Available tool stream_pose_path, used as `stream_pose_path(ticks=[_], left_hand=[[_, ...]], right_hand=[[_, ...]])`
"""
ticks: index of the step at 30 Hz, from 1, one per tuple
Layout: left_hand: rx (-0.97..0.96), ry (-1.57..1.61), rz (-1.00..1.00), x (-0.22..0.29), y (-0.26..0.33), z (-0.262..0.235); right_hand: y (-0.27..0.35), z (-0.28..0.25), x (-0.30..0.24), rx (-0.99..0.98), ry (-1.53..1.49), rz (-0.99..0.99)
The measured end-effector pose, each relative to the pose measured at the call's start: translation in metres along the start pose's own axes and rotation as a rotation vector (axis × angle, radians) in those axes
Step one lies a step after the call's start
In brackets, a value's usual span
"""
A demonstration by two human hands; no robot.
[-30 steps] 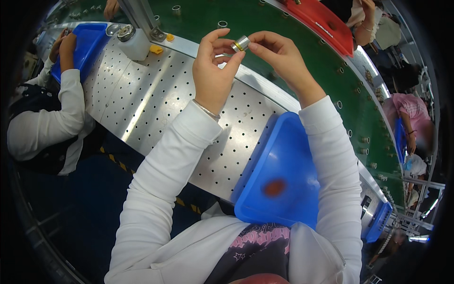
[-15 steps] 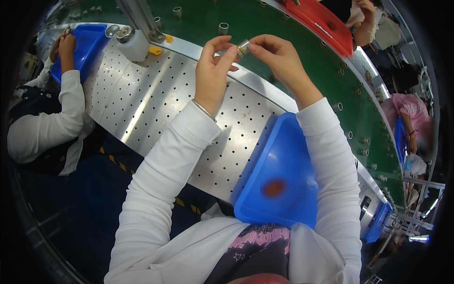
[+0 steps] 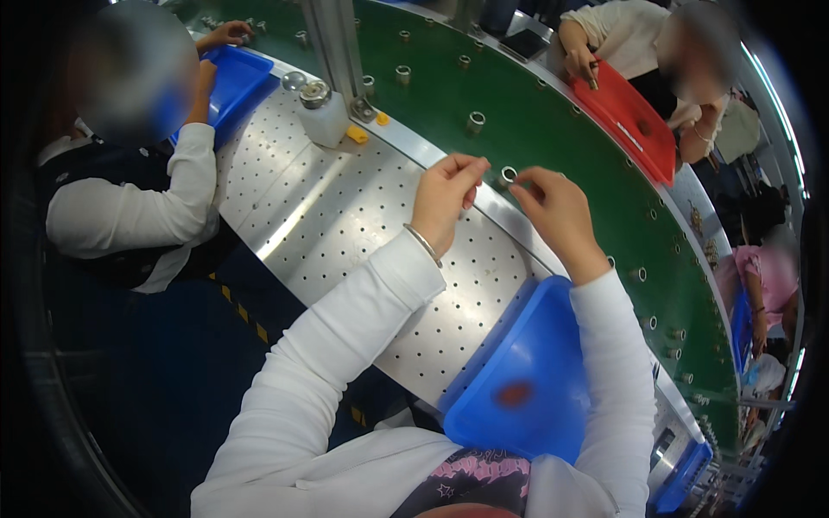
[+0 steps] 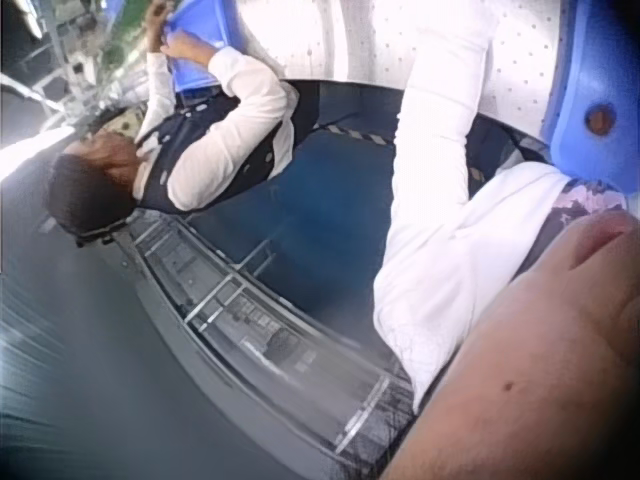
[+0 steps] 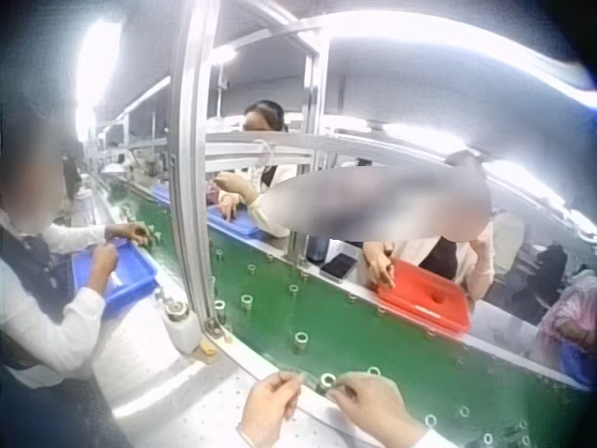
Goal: The person picks up small cylindrical metal parts from a blue tray and a green conveyor belt, then uses a green tool to manipulate and assemble them. The person places the assembled parts back onto the conveyor belt.
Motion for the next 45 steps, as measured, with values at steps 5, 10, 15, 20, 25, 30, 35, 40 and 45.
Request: stream_pose_path(ticks=[5, 10, 15, 20, 25, 30, 35, 40, 45], left_hand=[[0.011, 0.054, -0.057, -0.002, 0.002, -0.002], [0.002, 0.056, -0.089, -0.009, 0.004, -0.001], [0.027, 0.015, -0.107, -0.012, 0.003, -0.003], [0.037, 0.056, -0.119, -0.014, 0.001, 0.0], [0.032, 0.06, -0.104, -0.016, -0.002, -0.006], [0.022, 0.068, -0.109, -0.016, -0.002, -0.004], [0.024, 0.067, -0.102, -0.014, 0.0, -0.002], [0.013, 0.125, -0.086, -0.011, -0.001, -0.006], [0.031, 0.11, -0.066, -0.007, -0.001, -0.012]], right_hand=[[0.038, -0.023, 0.018, -0.025, -0.06, -0.016], [0.076, -0.037, 0.056, -0.037, -0.175, 0.06], [0.092, -0.027, 0.068, -0.107, -0.223, 0.11], [0.096, -0.022, 0.073, -0.126, -0.252, 0.137], [0.096, -0.021, 0.074, -0.13, -0.291, 0.19], [0.097, -0.018, 0.081, -0.12, -0.328, 0.2], [0.097, -0.019, 0.079, -0.13, -0.304, 0.202], [0.097, -0.017, 0.074, -0.138, -0.281, 0.203], [0.095, -0.013, 0.073, -0.114, -0.276, 0.156]])
Point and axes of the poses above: each hand's wrist, its own y-axis away from the middle knuckle, its own z-axis out of the palm, x = y × z, the point moved 10 cm from there along -y, towards the middle knuckle, and after that the axes turned 4 degrees about -y, right-handed, at the moved point
